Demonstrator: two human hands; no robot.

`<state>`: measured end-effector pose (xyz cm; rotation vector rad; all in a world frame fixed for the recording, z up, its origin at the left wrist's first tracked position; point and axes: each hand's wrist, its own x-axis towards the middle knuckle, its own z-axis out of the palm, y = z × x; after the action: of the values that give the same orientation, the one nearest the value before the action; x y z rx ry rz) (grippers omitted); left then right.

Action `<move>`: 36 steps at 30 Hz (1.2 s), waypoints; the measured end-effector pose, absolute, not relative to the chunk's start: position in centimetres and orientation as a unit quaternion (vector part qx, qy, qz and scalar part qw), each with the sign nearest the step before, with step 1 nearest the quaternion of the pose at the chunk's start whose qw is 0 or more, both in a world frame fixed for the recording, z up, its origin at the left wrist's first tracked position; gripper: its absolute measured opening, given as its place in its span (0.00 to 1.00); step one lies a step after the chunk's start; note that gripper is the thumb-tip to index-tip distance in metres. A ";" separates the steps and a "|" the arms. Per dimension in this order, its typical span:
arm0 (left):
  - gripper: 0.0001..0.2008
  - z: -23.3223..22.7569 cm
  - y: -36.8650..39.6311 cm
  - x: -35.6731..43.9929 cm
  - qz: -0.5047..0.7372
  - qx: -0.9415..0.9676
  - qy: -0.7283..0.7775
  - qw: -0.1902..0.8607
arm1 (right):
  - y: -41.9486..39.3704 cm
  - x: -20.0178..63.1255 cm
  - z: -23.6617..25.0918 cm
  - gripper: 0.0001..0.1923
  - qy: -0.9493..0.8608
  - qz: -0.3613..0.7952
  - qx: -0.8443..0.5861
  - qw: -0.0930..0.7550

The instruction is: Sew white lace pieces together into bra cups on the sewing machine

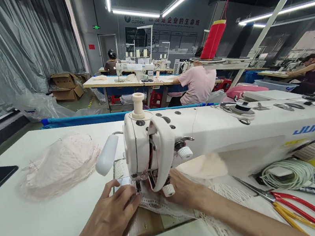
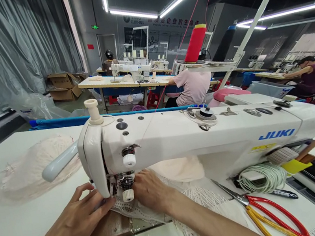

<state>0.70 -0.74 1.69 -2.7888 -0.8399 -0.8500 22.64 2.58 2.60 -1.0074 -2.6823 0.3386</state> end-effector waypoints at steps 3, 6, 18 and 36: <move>0.10 1.2 -0.9 0.6 -0.288 -0.917 -0.269 0.057 | 0.7 22.6 3.1 0.09 -0.933 0.069 -0.312 0.163; 0.12 0.4 -0.9 0.6 -0.314 -0.914 -0.248 0.062 | -1.4 22.6 2.9 0.20 -0.940 0.043 -0.277 0.196; 0.14 0.7 -1.6 0.8 -0.314 -0.910 -0.266 0.049 | -3.1 22.2 1.7 0.20 -0.937 -0.001 -0.266 0.228; 0.16 0.5 -0.2 -0.3 -0.284 -0.915 -0.286 0.004 | -3.4 21.5 1.2 0.15 -0.924 -0.015 -0.246 0.292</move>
<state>-0.29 -0.20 0.53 -2.8676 -0.8976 -0.8892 21.47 -3.41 1.23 -0.6543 -2.4624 -0.0392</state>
